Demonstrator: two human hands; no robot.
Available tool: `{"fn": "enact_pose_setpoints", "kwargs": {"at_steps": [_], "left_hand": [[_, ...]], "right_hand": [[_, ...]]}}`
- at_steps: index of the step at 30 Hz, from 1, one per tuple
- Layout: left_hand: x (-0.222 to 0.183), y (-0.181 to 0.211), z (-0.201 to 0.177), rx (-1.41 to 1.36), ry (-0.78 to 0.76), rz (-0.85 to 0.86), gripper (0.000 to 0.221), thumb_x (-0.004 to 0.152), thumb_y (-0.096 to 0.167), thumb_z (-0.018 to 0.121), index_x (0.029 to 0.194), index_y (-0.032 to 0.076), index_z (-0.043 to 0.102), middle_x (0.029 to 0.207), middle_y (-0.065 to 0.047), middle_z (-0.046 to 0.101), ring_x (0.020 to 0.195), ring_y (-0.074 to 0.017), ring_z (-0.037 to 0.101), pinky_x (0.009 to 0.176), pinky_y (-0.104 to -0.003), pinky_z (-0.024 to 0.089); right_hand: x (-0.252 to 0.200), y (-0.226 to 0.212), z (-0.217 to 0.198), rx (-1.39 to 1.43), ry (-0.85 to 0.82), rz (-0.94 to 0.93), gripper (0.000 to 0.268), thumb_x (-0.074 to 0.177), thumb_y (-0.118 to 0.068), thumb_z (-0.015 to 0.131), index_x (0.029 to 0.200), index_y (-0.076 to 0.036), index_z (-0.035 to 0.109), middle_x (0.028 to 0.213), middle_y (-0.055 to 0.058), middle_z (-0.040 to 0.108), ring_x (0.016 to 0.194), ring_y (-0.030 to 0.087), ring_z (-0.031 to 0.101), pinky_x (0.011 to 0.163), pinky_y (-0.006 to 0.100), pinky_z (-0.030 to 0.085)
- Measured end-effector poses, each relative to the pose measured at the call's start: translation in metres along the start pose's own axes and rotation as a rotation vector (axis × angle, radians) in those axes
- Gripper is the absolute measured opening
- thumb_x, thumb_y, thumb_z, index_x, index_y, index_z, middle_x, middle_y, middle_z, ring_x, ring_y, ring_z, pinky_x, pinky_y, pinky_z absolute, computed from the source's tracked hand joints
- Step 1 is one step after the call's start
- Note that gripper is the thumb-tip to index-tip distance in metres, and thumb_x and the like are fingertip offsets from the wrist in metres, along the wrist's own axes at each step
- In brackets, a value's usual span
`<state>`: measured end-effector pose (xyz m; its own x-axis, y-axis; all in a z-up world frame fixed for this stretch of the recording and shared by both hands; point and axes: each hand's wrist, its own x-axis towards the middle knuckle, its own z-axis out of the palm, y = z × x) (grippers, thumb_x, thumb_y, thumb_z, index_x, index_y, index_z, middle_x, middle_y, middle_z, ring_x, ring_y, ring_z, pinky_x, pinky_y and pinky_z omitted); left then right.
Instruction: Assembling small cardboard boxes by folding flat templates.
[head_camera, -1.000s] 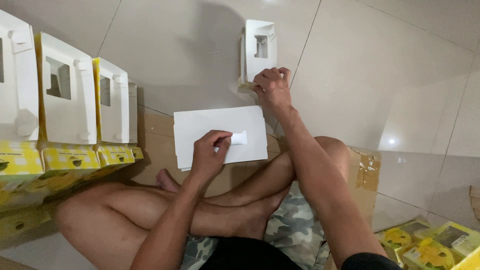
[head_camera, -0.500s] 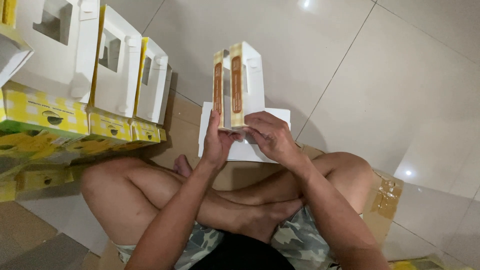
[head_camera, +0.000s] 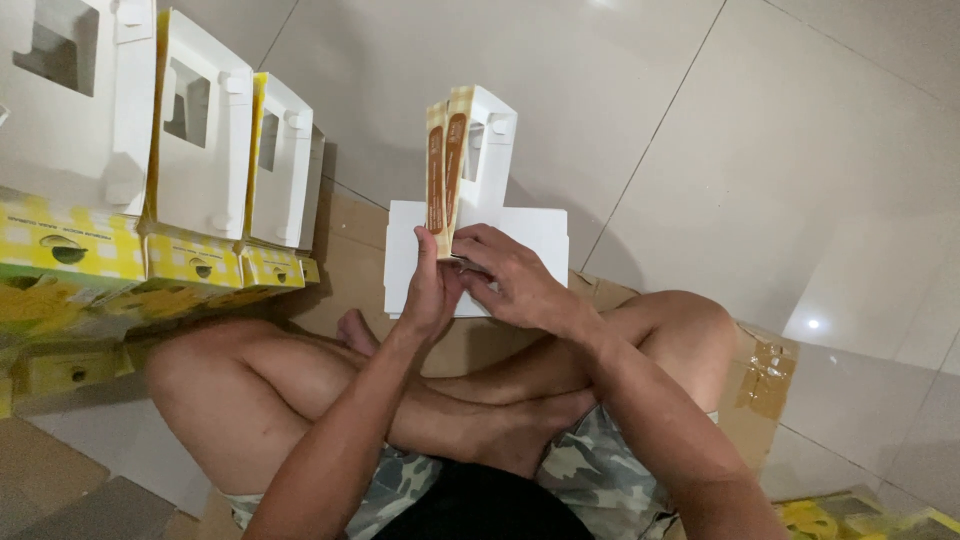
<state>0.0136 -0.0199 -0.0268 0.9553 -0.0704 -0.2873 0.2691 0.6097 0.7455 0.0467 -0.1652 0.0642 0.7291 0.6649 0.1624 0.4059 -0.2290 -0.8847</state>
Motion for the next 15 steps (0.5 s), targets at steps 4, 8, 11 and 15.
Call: {"fn": "enact_pose_setpoints", "kwargs": {"at_steps": [4,8,11,15], "left_hand": [[-0.005,0.012,0.002,0.003,-0.080,0.022,0.082,0.100,0.073,0.019,0.130,0.011,0.063,0.109,-0.011,0.075,0.088,-0.0202,0.073,0.083,-0.030,0.061],[-0.008,0.017,0.004,0.022,-0.168,0.081,0.094,0.098,0.074,0.011,0.104,0.004,0.073,0.098,-0.017,0.074,0.076,-0.0250,0.074,0.078,-0.032,0.062],[-0.013,0.016,0.007,0.034,-0.189,0.111,0.097,0.100,0.072,0.008,0.096,0.003,0.076,0.100,-0.017,0.073,0.086,-0.0252,0.072,0.088,-0.034,0.059],[-0.006,-0.009,0.005,0.011,-0.098,-0.001,0.079,0.101,0.071,0.019,0.159,0.021,0.037,0.137,-0.010,0.059,0.111,-0.0212,0.061,0.100,-0.034,0.051]], "right_hand": [[-0.003,0.025,0.023,-0.121,0.150,-0.071,0.021,0.095,-0.002,0.068,0.114,-0.011,0.071,0.103,0.013,0.068,0.086,0.030,0.067,0.066,0.036,0.056],[-0.005,0.021,0.026,-0.257,0.187,-0.109,0.015,0.096,-0.001,0.066,0.108,-0.009,0.070,0.095,0.013,0.066,0.082,0.031,0.066,0.066,0.037,0.056],[-0.010,0.015,0.025,-0.259,0.177,-0.104,0.017,0.095,0.000,0.065,0.109,-0.010,0.070,0.092,0.012,0.066,0.081,0.031,0.067,0.067,0.037,0.056],[-0.017,0.025,0.018,-0.309,0.179,-0.086,0.011,0.094,0.002,0.067,0.099,-0.007,0.070,0.096,0.015,0.068,0.091,0.035,0.069,0.082,0.043,0.057]]}}
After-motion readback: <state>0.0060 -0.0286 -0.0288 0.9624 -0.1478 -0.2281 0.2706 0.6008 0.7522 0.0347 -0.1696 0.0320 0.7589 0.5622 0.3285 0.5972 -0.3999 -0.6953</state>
